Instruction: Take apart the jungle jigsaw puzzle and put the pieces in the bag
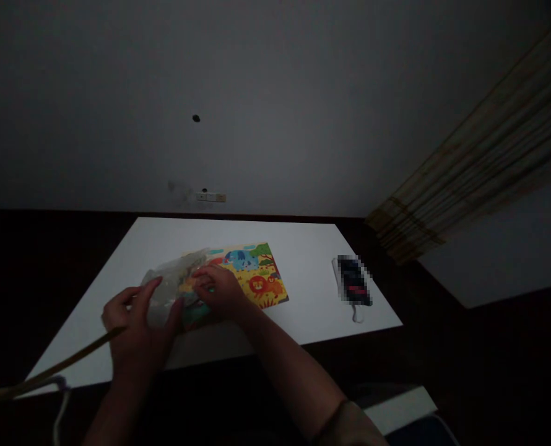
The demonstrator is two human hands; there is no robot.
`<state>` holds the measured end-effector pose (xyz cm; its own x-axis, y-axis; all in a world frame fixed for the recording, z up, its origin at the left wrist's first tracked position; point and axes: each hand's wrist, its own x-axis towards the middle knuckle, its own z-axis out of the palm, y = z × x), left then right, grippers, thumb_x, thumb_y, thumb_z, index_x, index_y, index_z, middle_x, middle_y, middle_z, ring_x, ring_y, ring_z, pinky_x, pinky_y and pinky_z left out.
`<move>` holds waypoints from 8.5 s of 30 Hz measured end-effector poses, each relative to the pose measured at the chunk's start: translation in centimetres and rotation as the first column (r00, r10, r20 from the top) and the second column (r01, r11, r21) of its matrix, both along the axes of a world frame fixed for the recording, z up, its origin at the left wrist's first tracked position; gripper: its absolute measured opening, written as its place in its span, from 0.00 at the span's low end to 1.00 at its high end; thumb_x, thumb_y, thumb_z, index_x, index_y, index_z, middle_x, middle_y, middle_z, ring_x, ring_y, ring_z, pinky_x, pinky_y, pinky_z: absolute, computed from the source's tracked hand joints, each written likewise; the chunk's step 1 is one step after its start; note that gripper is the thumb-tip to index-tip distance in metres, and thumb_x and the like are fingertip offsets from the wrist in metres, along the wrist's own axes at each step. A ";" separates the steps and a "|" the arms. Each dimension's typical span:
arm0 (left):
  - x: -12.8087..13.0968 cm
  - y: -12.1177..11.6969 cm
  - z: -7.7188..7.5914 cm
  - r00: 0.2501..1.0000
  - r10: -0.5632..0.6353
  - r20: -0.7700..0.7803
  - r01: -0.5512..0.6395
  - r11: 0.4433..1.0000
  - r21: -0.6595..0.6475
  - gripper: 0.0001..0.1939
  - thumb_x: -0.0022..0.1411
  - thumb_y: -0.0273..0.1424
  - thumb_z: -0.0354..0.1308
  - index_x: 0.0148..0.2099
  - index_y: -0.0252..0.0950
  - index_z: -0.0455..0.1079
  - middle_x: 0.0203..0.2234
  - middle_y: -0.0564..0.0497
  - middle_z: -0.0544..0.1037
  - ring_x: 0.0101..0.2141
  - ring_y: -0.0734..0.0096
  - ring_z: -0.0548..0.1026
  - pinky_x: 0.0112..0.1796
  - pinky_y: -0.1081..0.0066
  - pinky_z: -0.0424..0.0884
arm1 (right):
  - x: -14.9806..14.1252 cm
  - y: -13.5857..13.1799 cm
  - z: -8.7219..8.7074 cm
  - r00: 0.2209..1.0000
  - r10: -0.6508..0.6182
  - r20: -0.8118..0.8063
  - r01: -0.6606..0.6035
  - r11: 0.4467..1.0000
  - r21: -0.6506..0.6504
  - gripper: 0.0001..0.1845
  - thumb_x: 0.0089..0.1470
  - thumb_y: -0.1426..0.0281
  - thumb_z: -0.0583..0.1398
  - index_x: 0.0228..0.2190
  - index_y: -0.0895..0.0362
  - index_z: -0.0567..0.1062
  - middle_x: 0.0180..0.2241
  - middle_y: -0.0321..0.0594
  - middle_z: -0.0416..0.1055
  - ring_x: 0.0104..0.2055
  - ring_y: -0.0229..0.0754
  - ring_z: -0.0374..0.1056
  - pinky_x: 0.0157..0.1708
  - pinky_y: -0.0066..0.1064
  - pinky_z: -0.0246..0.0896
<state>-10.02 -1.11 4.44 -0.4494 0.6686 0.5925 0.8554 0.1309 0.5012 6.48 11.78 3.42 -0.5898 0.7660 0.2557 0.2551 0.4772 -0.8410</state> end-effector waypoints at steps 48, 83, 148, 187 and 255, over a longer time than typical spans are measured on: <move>-2.1 1.4 -3.6 0.973 -0.216 -0.087 0.192 0.955 -0.226 0.37 0.74 0.39 0.61 0.79 0.38 0.60 0.66 0.34 0.80 0.63 0.41 0.81 0.61 0.44 0.80 | 11.4 -9.1 -1.9 0.902 -0.212 0.377 0.063 0.927 0.370 0.25 0.66 0.69 0.68 0.62 0.43 0.82 0.64 0.43 0.82 0.66 0.59 0.78 0.67 0.57 0.77; -2.4 1.3 -3.8 0.962 -0.257 -0.092 0.232 0.948 -0.218 0.42 0.70 0.39 0.65 0.81 0.37 0.59 0.68 0.30 0.77 0.66 0.35 0.77 0.66 0.33 0.75 | 9.0 -5.8 -2.0 0.799 -0.283 0.530 0.001 0.882 0.470 0.14 0.77 0.66 0.61 0.57 0.55 0.84 0.64 0.63 0.81 0.68 0.73 0.77 0.56 0.65 0.82; -0.8 3.0 0.2 0.967 -0.215 0.136 0.223 0.974 -0.045 0.35 0.67 0.48 0.71 0.72 0.44 0.74 0.59 0.39 0.84 0.60 0.38 0.80 0.62 0.37 0.76 | 7.0 3.5 1.7 0.905 -0.207 0.372 0.042 0.914 0.404 0.16 0.66 0.77 0.56 0.37 0.52 0.84 0.40 0.42 0.85 0.45 0.47 0.77 0.49 0.38 0.67; -0.6 8.5 1.7 0.683 -0.258 0.683 0.054 0.951 0.306 0.16 0.67 0.46 0.68 0.44 0.39 0.82 0.43 0.46 0.88 0.46 0.58 0.85 0.53 0.58 0.79 | 8.4 0.4 3.2 0.917 -0.322 0.236 0.141 0.814 0.564 0.15 0.76 0.53 0.63 0.54 0.38 0.88 0.38 0.39 0.82 0.44 0.50 0.75 0.54 0.47 0.64; 4.8 1.6 -4.1 0.951 -0.298 -0.084 0.308 0.932 0.188 0.23 0.74 0.29 0.62 0.68 0.39 0.78 0.56 0.41 0.76 0.57 0.53 0.78 0.55 0.53 0.83 | 7.5 -5.5 2.2 0.884 -0.223 0.410 0.057 0.923 0.380 0.12 0.64 0.73 0.65 0.46 0.49 0.87 0.40 0.41 0.87 0.43 0.49 0.82 0.44 0.39 0.75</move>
<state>-5.26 0.45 0.30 -0.2083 0.6357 0.7433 0.8648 -0.2353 0.4436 13.94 6.27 5.61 -0.5962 0.7591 0.2612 0.6426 0.6463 -0.4116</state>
